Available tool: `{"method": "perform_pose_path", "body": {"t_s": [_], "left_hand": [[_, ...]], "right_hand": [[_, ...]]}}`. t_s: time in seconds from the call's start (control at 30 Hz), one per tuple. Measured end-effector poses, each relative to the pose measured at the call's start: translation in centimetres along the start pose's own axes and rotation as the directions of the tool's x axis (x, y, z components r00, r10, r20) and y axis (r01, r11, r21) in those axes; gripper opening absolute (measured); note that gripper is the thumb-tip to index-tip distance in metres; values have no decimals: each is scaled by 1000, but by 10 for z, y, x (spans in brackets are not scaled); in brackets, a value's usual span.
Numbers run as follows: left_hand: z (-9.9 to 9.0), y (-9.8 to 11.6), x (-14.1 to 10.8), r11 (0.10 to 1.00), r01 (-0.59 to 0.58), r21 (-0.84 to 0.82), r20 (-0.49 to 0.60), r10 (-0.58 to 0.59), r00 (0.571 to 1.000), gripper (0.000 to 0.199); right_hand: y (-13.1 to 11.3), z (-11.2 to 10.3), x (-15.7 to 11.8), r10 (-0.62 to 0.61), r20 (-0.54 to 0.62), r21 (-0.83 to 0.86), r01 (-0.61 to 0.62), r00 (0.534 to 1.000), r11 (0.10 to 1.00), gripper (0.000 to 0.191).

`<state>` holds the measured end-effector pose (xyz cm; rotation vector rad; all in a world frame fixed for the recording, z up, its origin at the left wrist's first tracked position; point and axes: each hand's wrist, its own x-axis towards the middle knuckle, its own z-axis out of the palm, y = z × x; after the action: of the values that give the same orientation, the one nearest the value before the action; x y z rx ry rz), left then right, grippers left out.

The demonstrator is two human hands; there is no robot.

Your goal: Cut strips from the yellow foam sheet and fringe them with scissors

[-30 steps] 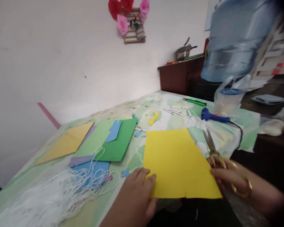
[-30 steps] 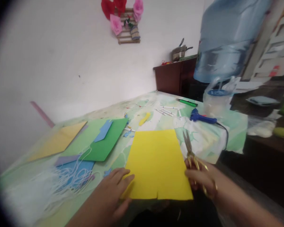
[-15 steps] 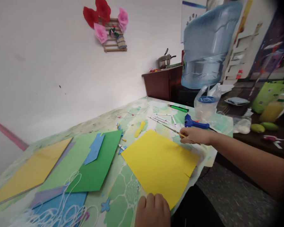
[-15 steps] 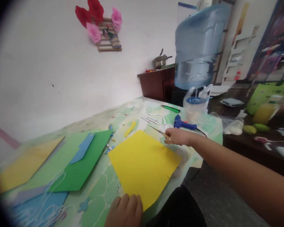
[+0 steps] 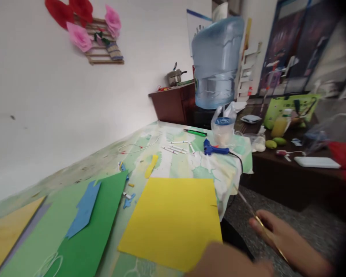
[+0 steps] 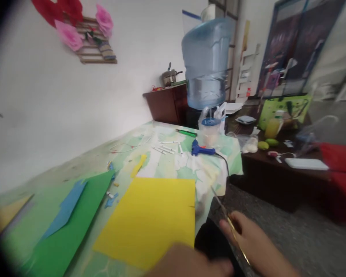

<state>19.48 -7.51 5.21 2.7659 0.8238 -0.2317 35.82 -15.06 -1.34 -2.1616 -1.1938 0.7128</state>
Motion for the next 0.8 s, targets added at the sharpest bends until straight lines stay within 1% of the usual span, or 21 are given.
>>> {"method": "perform_pose_path", "body": {"t_s": [0.07,0.13,0.17,0.23,0.3,0.4,0.5,0.7,0.8], "left_hand": [[-19,-21,28,999,-28,20,-62,29,998,29],[-32,-47,60,999,-14,49,-147,21,989,34],[-35,-59,75,998,-11,59,-172,21,985,35],[-34,-76,98,997,-30,76,-197,45,979,38],[-25,-84,111,994,-59,95,-223,79,972,42],[-8,-86,116,990,-75,120,-289,107,951,40],[3,-86,115,988,-87,130,-343,127,931,37],[7,-91,115,984,-122,130,-410,165,897,29],[7,-92,114,981,-133,138,-428,180,886,27]], "right_hand": [[8,6,-13,33,32,-62,-31,999,998,32],[5,9,-22,51,48,-81,-47,998,996,28],[1,10,-25,52,45,-88,-48,998,995,27],[-9,11,-28,45,23,-126,-42,999,991,24],[-19,14,-28,28,-13,-183,-30,1000,983,23],[-27,19,-26,33,-84,-281,-55,996,958,23],[-33,22,-27,33,-97,-320,-62,995,945,23],[-50,28,-29,54,-124,-369,-97,991,924,24],[-56,32,-30,61,-161,-408,-123,985,904,26]]}}
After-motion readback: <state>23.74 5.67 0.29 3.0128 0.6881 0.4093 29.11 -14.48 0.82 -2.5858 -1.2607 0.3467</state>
